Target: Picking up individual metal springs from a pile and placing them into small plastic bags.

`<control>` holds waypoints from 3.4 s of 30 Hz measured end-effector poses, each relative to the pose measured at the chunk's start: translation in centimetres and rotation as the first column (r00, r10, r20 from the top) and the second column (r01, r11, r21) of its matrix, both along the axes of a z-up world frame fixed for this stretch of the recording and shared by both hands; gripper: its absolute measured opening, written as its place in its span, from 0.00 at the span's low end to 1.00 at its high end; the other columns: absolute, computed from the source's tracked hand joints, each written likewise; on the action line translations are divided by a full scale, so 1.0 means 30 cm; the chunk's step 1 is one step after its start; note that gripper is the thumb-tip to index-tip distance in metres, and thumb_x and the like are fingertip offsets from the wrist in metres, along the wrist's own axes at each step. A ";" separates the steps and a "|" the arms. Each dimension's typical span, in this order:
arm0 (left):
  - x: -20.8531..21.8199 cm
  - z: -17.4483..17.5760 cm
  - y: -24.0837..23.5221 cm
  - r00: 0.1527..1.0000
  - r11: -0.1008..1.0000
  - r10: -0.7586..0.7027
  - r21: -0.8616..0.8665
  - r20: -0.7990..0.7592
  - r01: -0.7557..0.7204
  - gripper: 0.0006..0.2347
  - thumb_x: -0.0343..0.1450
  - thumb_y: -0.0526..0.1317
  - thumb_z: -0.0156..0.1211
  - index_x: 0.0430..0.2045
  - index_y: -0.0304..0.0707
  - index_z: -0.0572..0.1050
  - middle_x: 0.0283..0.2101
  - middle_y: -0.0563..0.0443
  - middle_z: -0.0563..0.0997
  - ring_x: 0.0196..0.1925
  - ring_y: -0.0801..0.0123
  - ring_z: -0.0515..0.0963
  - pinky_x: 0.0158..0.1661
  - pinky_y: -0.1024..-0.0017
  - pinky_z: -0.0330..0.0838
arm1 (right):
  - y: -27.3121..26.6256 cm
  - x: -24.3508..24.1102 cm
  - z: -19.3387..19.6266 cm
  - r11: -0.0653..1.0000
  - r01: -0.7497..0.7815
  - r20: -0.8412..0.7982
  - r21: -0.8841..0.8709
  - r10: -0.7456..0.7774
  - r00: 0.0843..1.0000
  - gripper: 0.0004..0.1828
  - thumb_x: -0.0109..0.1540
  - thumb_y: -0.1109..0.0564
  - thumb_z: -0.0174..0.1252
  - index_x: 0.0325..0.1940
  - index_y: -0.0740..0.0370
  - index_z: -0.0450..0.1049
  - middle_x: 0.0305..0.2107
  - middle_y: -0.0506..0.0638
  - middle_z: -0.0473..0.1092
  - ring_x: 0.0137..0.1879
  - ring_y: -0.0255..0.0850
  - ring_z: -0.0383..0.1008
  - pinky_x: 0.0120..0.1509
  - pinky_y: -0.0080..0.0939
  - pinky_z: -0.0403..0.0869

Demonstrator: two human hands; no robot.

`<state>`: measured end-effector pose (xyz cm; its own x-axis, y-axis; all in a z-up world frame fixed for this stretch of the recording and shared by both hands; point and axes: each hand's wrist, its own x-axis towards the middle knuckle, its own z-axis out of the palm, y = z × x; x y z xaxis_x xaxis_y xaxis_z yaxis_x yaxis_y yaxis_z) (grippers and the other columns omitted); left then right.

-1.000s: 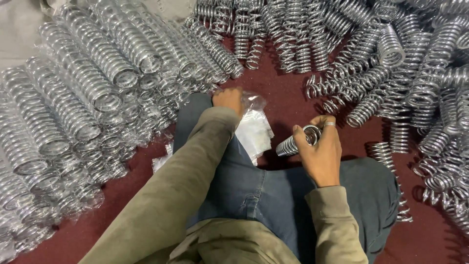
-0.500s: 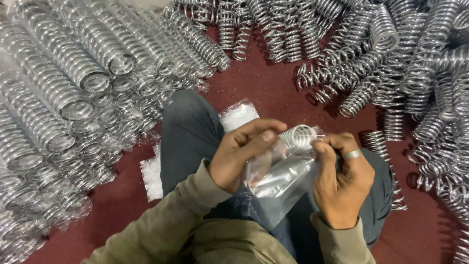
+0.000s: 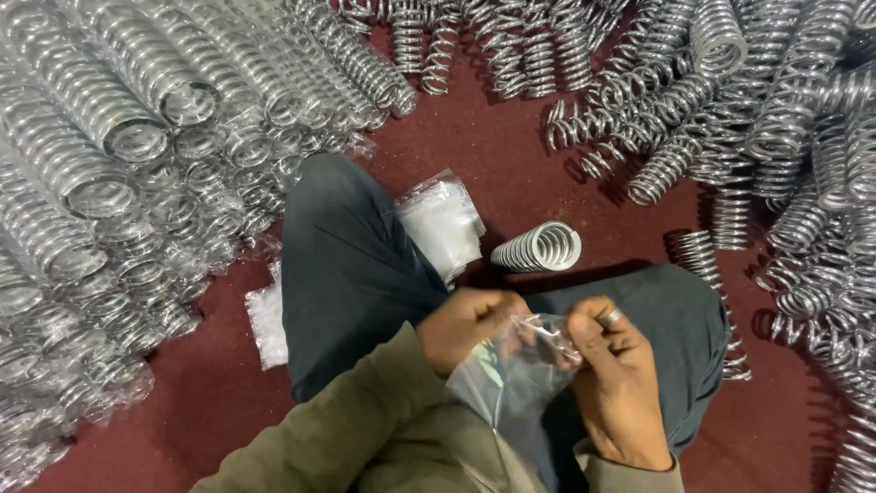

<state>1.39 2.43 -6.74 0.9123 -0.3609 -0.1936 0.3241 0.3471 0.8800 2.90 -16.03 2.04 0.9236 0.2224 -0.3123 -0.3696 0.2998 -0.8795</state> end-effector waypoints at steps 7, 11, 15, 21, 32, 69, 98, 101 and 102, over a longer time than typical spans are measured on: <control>0.139 0.113 0.025 0.940 0.941 0.337 -0.014 0.042 -0.337 0.11 0.77 0.46 0.55 0.34 0.37 0.76 0.34 0.53 0.77 0.32 0.74 0.78 0.41 0.75 0.79 | 0.048 0.123 0.029 0.934 0.007 0.270 -0.356 0.096 0.958 0.03 0.67 0.64 0.58 0.38 0.63 0.75 0.33 0.48 0.69 0.38 0.37 0.71 0.50 0.35 0.72; 0.220 0.094 0.011 0.858 0.872 0.391 0.164 0.334 -0.462 0.09 0.77 0.41 0.59 0.32 0.35 0.77 0.48 0.43 0.78 0.46 0.68 0.75 0.47 0.70 0.70 | 0.029 0.259 0.034 0.715 0.163 0.509 -0.680 0.300 0.807 0.04 0.60 0.69 0.61 0.33 0.64 0.77 0.31 0.54 0.67 0.35 0.42 0.68 0.44 0.42 0.72; 0.327 0.051 0.002 0.930 0.856 0.339 0.364 0.139 -0.367 0.10 0.76 0.46 0.55 0.34 0.39 0.77 0.27 0.46 0.80 0.30 0.67 0.82 0.30 0.71 0.75 | 0.019 0.353 -0.077 0.785 0.083 0.375 -0.614 0.198 0.906 0.06 0.65 0.66 0.51 0.37 0.65 0.74 0.21 0.49 0.62 0.29 0.35 0.61 0.34 0.39 0.66; 0.378 -0.235 -0.008 0.971 0.773 0.236 0.600 0.032 -0.207 0.13 0.75 0.44 0.57 0.41 0.29 0.79 0.38 0.29 0.84 0.42 0.52 0.85 0.40 0.60 0.78 | -0.071 0.390 -0.376 0.725 -0.073 0.274 -0.685 0.349 0.896 0.16 0.64 0.66 0.46 0.47 0.80 0.76 0.34 0.75 0.73 0.47 0.49 0.69 0.49 0.60 0.71; 0.365 -0.322 -0.025 0.828 0.695 0.444 0.715 -0.342 -0.077 0.12 0.71 0.47 0.60 0.46 0.48 0.75 0.50 0.47 0.79 0.50 0.53 0.82 0.51 0.58 0.78 | 0.004 0.445 -0.581 0.753 -0.085 0.061 -0.653 0.164 0.985 0.16 0.67 0.52 0.54 0.46 0.69 0.78 0.27 0.62 0.72 0.27 0.47 0.72 0.32 0.50 0.73; 0.103 0.075 0.057 0.757 0.661 0.135 0.512 0.639 -0.549 0.23 0.75 0.40 0.58 0.66 0.43 0.63 0.41 0.52 0.67 0.42 0.54 0.75 0.47 0.60 0.70 | 0.124 0.232 0.050 0.498 0.467 0.680 -0.731 0.472 0.562 0.03 0.70 0.61 0.62 0.45 0.59 0.81 0.28 0.54 0.76 0.35 0.58 0.74 0.42 0.51 0.72; -0.070 0.095 -0.094 0.896 0.934 0.353 0.149 -0.268 -0.324 0.42 0.62 0.50 0.67 0.69 0.44 0.48 0.68 0.46 0.66 0.67 0.60 0.70 0.65 0.55 0.64 | 0.049 0.085 -0.002 0.462 -0.059 0.121 -0.885 0.351 0.929 0.34 0.49 0.64 0.45 0.57 0.48 0.79 0.48 0.47 0.81 0.56 0.44 0.79 0.60 0.42 0.70; -0.069 0.189 0.000 0.810 0.898 0.354 -0.071 -0.468 -0.433 0.38 0.66 0.49 0.61 0.71 0.50 0.48 0.68 0.48 0.69 0.64 0.62 0.73 0.60 0.55 0.70 | 0.174 -0.014 0.074 0.671 0.038 0.313 -0.740 0.294 0.903 0.35 0.50 0.69 0.43 0.60 0.57 0.76 0.54 0.51 0.77 0.61 0.41 0.76 0.65 0.38 0.69; -0.067 0.245 0.025 0.844 0.877 0.351 -0.173 -0.405 -0.448 0.37 0.67 0.50 0.60 0.72 0.54 0.47 0.71 0.49 0.64 0.68 0.58 0.68 0.57 0.56 0.73 | 0.210 -0.056 0.118 0.732 0.051 0.352 -0.679 0.265 0.898 0.36 0.52 0.70 0.42 0.63 0.59 0.73 0.56 0.52 0.75 0.61 0.42 0.76 0.64 0.38 0.70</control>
<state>-0.62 3.17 0.61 0.8747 -0.0598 -0.4810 0.3775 0.7064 0.5987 1.21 -9.74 5.58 0.9771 0.2111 -0.0272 0.0679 -0.4305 -0.9000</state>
